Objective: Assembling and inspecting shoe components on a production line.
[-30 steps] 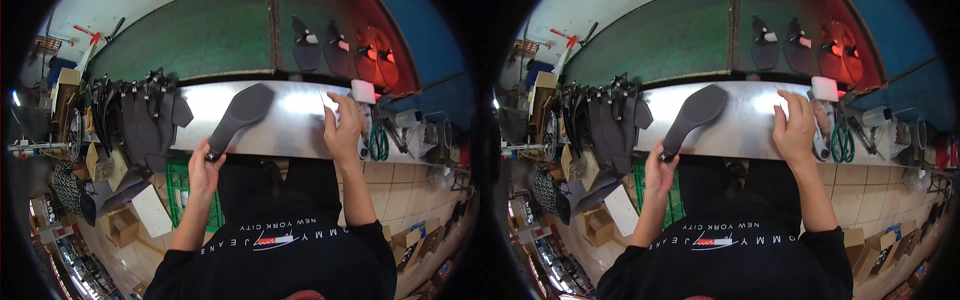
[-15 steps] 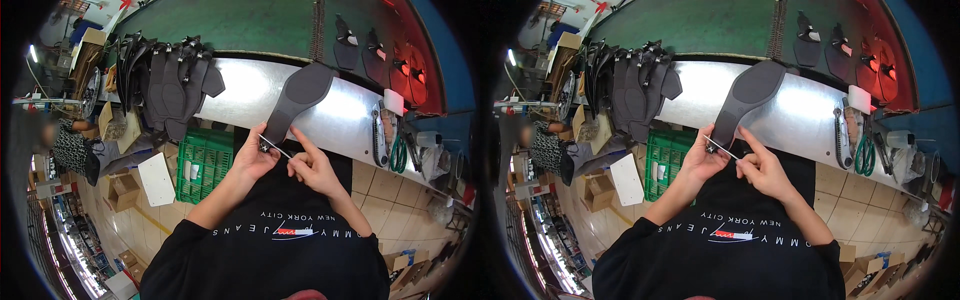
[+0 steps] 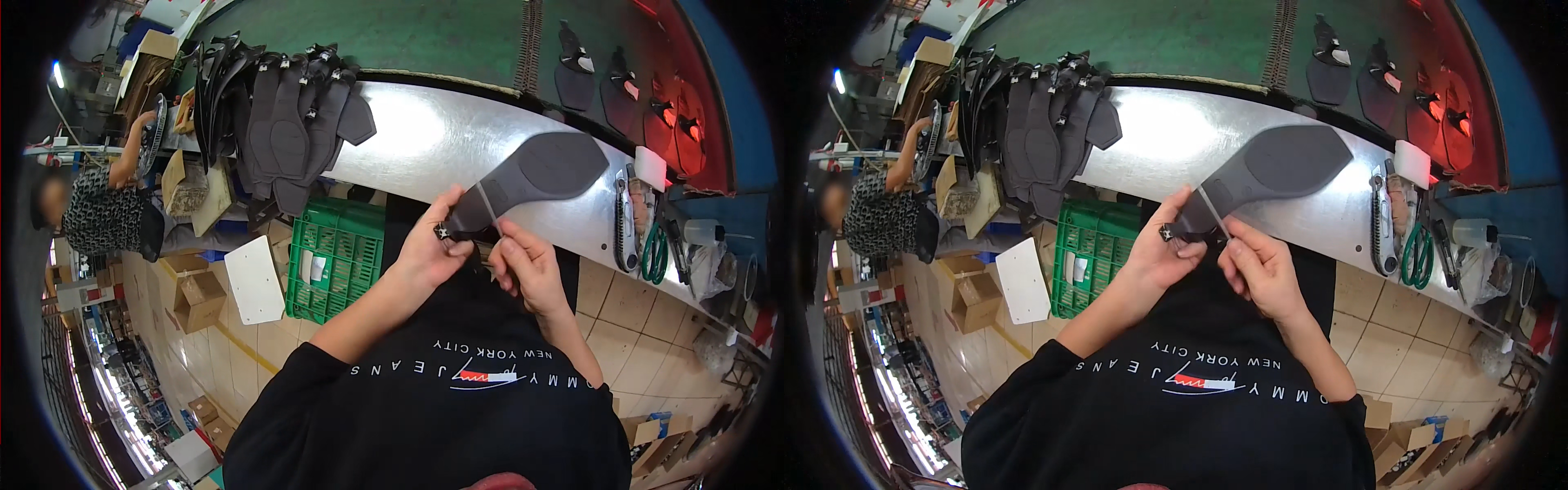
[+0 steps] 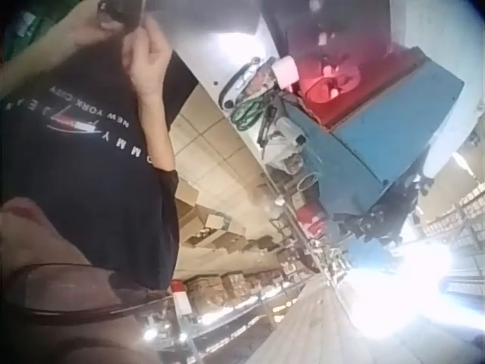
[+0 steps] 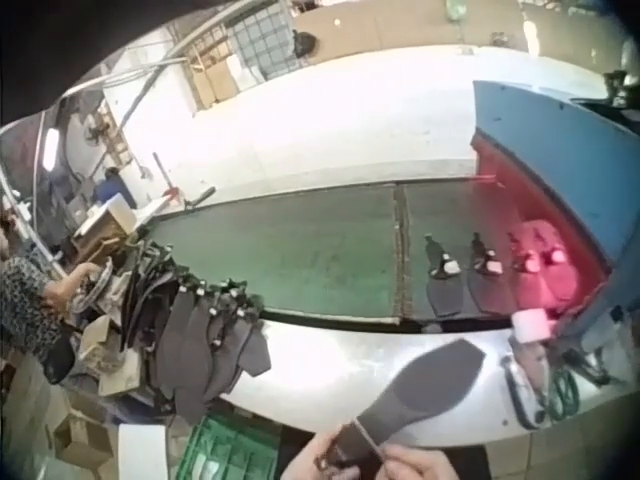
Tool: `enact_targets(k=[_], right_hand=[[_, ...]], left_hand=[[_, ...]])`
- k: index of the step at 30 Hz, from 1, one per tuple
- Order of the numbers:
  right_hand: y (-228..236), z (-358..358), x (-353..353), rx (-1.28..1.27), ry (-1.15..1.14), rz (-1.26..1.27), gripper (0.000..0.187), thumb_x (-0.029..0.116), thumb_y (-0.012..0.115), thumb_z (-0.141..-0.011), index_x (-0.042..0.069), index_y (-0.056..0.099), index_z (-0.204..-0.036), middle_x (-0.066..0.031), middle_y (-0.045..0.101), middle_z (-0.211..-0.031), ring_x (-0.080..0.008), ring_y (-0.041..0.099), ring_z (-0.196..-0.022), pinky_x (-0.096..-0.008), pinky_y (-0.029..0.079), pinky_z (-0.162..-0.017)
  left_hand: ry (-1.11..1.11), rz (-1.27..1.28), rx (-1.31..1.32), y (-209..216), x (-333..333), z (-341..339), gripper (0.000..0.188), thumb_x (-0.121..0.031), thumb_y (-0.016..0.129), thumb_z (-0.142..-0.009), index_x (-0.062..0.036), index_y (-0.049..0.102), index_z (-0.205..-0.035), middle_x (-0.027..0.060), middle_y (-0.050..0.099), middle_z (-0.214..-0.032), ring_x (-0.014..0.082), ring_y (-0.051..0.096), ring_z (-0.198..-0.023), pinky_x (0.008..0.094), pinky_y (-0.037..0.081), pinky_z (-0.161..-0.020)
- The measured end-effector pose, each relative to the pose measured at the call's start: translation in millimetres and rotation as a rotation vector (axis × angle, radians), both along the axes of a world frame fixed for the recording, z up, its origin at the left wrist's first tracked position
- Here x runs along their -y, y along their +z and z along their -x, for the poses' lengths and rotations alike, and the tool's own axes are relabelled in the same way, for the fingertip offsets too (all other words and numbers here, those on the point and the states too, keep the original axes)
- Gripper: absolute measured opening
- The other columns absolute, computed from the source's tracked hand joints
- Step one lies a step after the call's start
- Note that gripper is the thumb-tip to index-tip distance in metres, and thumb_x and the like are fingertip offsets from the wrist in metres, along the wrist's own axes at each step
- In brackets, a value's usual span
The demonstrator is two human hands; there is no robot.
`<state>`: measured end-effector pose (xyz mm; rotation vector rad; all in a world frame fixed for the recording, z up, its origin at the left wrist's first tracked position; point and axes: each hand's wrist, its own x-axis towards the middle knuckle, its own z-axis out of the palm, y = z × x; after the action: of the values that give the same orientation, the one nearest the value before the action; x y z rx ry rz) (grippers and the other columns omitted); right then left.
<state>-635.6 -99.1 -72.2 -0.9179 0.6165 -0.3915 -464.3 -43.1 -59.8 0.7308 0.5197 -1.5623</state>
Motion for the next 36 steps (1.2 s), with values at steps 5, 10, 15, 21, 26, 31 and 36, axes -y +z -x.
enact_targets(k=[5,10,15,21,26,31,36], right_hand=[[14.0,-11.3,-8.3,0.054,0.180,-0.162,0.068,0.012,0.051,-0.096,0.017,0.012,-0.151,-0.0029,0.052,-0.066,-0.0062,0.044,-0.047,-0.0178,0.031,-0.040],[12.2,-10.0,-8.1,0.207,0.076,-0.422,0.053,0.014,0.052,-0.096,0.017,0.032,-0.145,-0.0039,0.047,-0.066,-0.0086,0.043,-0.047,-0.0193,0.031,-0.039],[10.1,-5.8,4.2,0.241,-0.053,-0.403,0.032,0.021,0.050,-0.097,-0.001,0.056,-0.121,-0.0011,0.046,-0.063,-0.0067,0.040,-0.044,-0.0181,0.031,-0.038],[4.3,-16.6,-7.2,-0.085,-0.077,0.584,0.017,0.002,0.052,-0.092,-0.002,0.067,-0.100,-0.0003,0.056,-0.066,-0.0045,0.048,-0.057,-0.0201,0.038,-0.051],[5.7,-23.3,-8.1,-0.071,0.023,0.663,0.014,-0.002,0.054,-0.088,-0.001,0.066,-0.095,-0.0052,0.055,-0.065,-0.0098,0.052,-0.056,-0.0234,0.042,-0.052],[22.3,-23.7,-21.3,0.117,0.258,0.847,0.012,-0.001,0.058,-0.083,0.001,0.066,-0.091,-0.0105,0.063,-0.073,-0.0205,0.059,-0.057,-0.0304,0.048,-0.054],[16.8,-21.4,0.0,-0.210,-0.149,0.953,0.007,-0.001,0.058,-0.085,0.002,0.063,-0.090,-0.0108,0.061,-0.072,-0.0218,0.058,-0.055,-0.0315,0.046,-0.052]], left_hand=[[0.228,0.104,1.088,-4.9,12.1,9.2,0.057,-0.049,0.043,-0.099,-0.0031,0.058,-0.068,0.0060,0.060,-0.068,0.0107,0.055,-0.061,0.0247,0.043,-0.055],[0.242,0.205,1.164,-3.6,8.5,8.4,0.060,-0.048,0.040,-0.100,-0.0022,0.056,-0.065,0.0050,0.056,-0.063,0.0118,0.054,-0.060,0.0267,0.044,-0.060],[0.223,0.120,1.092,-11.5,7.4,1.8,0.073,-0.059,0.031,-0.098,-0.0016,0.057,-0.060,0.0076,0.062,-0.063,0.0115,0.056,-0.056,0.0238,0.046,-0.059],[0.187,0.110,1.193,-4.1,6.3,0.3,0.095,-0.073,0.002,-0.090,-0.0008,0.057,-0.062,0.0079,0.062,-0.062,0.0135,0.056,-0.057,0.0234,0.046,-0.060],[0.099,0.158,1.288,5.5,6.8,-6.0,0.097,-0.076,0.001,-0.087,-0.0012,0.058,-0.063,0.0070,0.061,-0.060,0.0131,0.055,-0.056,0.0223,0.045,-0.060],[0.047,0.117,0.871,-7.4,16.1,-21.6,0.079,-0.078,0.024,-0.086,-0.0081,0.058,-0.072,0.0058,0.059,-0.067,0.0161,0.052,-0.060,0.0249,0.041,-0.060],[0.154,0.112,0.110,-4.6,22.5,-5.0,0.049,-0.063,0.059,-0.082,-0.0150,0.057,-0.088,0.0005,0.059,-0.072,0.0203,0.058,-0.070,0.0385,0.048,-0.068]])
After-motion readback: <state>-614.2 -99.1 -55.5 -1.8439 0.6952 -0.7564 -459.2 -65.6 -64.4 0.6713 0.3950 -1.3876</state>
